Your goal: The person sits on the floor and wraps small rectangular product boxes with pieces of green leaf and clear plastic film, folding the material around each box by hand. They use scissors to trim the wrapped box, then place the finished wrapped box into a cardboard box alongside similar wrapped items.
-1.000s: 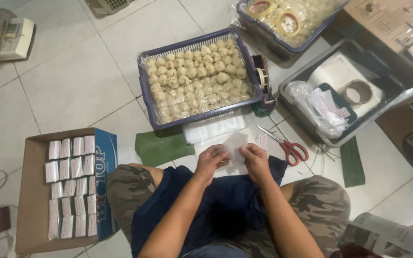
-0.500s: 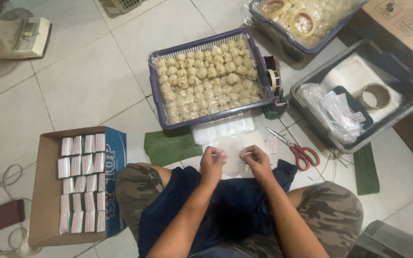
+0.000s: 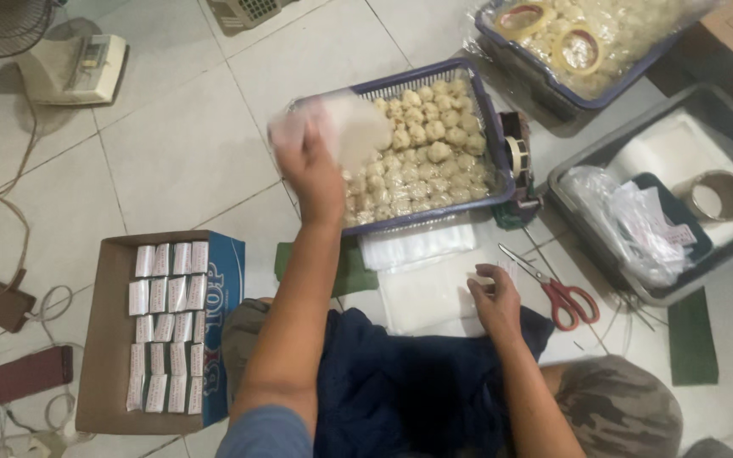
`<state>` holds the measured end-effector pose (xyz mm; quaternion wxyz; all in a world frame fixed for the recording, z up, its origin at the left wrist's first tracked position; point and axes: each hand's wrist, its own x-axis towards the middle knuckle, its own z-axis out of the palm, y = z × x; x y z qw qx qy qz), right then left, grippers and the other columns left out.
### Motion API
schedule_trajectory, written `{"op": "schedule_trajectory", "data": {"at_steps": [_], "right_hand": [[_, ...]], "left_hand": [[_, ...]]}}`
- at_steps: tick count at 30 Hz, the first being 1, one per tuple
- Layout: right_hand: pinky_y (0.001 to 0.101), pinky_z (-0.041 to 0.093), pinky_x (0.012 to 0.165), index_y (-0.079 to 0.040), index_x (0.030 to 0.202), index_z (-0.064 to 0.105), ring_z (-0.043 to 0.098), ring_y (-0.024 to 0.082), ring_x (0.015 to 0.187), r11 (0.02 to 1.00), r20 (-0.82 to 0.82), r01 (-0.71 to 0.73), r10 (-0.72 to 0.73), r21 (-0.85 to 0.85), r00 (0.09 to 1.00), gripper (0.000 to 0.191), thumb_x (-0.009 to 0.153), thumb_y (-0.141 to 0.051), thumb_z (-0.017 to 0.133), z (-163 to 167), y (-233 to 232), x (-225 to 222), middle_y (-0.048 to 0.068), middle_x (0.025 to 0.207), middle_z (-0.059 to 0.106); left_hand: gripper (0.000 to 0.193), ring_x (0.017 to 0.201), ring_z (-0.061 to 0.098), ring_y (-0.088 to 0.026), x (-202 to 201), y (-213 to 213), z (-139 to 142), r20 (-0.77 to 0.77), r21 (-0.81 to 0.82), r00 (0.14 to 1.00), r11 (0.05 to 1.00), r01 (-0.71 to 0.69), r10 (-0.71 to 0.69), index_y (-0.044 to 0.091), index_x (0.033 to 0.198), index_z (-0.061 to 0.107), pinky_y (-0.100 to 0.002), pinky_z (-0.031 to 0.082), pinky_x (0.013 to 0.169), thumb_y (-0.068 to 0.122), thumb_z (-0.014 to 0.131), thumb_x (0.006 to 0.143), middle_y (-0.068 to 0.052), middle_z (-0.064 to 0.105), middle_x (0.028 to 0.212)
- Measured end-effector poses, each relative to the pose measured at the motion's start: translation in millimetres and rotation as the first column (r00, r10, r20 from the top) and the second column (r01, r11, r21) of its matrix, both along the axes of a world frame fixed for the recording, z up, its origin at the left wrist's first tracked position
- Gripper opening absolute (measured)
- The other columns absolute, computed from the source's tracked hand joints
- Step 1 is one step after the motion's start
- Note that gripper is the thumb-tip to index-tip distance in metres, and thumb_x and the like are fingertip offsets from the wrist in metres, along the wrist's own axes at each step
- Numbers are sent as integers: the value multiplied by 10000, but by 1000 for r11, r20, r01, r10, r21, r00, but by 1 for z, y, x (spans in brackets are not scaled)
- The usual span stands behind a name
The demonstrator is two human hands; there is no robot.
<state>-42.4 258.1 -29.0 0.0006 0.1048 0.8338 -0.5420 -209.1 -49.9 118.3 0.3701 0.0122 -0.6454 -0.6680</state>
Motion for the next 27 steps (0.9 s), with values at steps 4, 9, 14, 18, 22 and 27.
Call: {"op": "schedule_trajectory", "data": {"at_steps": [4, 9, 14, 18, 22, 27], "right_hand": [[342, 565, 761, -78, 1177, 696, 690, 219, 859, 999, 15, -23, 23, 41, 1000, 322, 865, -140, 749, -1, -4, -2, 81, 1134, 721], [342, 576, 758, -70, 1137, 710, 693, 223, 856, 998, 72, -44, 42, 36, 997, 289, 869, -172, 742, -2, -6, -3, 83, 1114, 716], [348, 567, 739, -64, 1116, 725, 685, 226, 831, 996, 141, -75, 66, 58, 988, 270, 871, -177, 744, -1, -9, -5, 85, 1080, 712], [341, 569, 737, -71, 1116, 728, 693, 217, 810, 995, 163, -95, 89, 30, 983, 270, 868, -176, 743, 1, -12, -5, 83, 1058, 719], [334, 576, 739, -77, 1109, 736, 709, 200, 812, 993, 157, -105, 96, 52, 983, 272, 856, -176, 751, 0, -12, -4, 87, 1048, 727], [343, 577, 739, -74, 1112, 733, 706, 232, 806, 983, 182, -173, 158, 68, 970, 283, 849, -176, 751, -4, -7, -3, 96, 1055, 725]], "left_hand": [[479, 1297, 607, -290, -59, 26, 13, -101, -936, 960, 303, -181, 260, -36, 1471, 475, -349, 486, 1115, -67, 452, 993, -187, 525, 1522], [415, 1394, 482, -371, -56, 3, -75, 363, -914, 750, 54, 402, 553, -92, 1354, 567, -469, 288, 1227, 54, 553, 966, -268, 552, 1456], [362, 1310, 541, -414, -35, -22, -120, 323, -844, 644, -97, 528, 693, -31, 1222, 673, -564, 383, 1120, 165, 545, 946, -244, 614, 1356], [293, 1176, 629, -416, -37, -32, -122, 339, -767, 670, -219, 604, 661, 34, 1108, 754, -574, 450, 1029, 172, 553, 945, -235, 701, 1213], [283, 1035, 696, -334, -46, -42, -118, 252, -867, 695, -162, 472, 673, -2, 1019, 785, -427, 540, 869, 133, 581, 876, -202, 730, 1098], [287, 1034, 719, -348, -61, -44, -107, 603, -767, 535, 246, 593, 591, 61, 1043, 781, -445, 593, 845, 151, 511, 1002, -176, 739, 1104]]}}
